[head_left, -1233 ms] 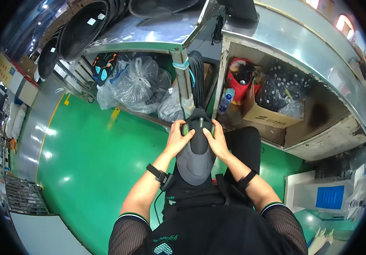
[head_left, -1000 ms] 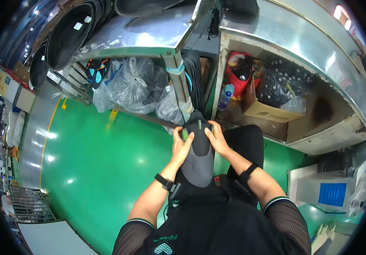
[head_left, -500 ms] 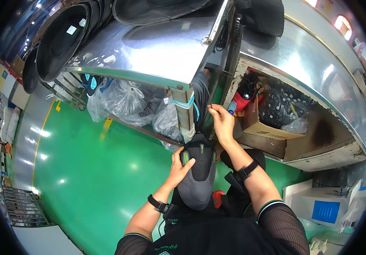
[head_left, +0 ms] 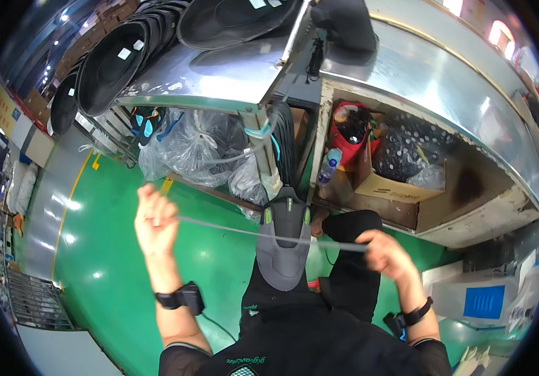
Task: Lacing and finishing a shoe on a production line.
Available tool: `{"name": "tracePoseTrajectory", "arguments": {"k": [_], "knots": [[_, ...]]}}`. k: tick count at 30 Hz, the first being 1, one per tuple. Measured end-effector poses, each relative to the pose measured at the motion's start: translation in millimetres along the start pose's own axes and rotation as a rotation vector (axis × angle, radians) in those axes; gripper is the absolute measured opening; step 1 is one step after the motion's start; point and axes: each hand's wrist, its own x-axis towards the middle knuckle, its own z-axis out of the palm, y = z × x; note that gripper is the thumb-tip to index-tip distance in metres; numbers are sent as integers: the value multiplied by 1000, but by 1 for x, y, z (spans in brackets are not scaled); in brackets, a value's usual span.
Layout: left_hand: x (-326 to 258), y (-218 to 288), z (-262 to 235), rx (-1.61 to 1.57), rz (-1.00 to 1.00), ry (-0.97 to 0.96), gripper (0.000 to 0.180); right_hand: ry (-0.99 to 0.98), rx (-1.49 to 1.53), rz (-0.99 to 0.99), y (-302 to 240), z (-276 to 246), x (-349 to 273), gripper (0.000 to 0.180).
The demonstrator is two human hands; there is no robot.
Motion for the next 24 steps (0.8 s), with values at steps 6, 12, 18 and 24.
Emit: {"name": "tracePoseTrajectory", "arguments": {"k": [6,12,18,24], "knots": [[-108,170,-201,239,274,766,19,210,809,-441,-29,-135,-8,32],[-262,221,-301,403,156,864,28,502,856,-745,-61,-164,-12,23],[-222,247,-327,1663,-207,1023,33,963,636,-1040,-52,-256,-79,25],[-139,227,-348,1380,-356,691,34,1528,44,-1267,-41,-306,-164,19]]}}
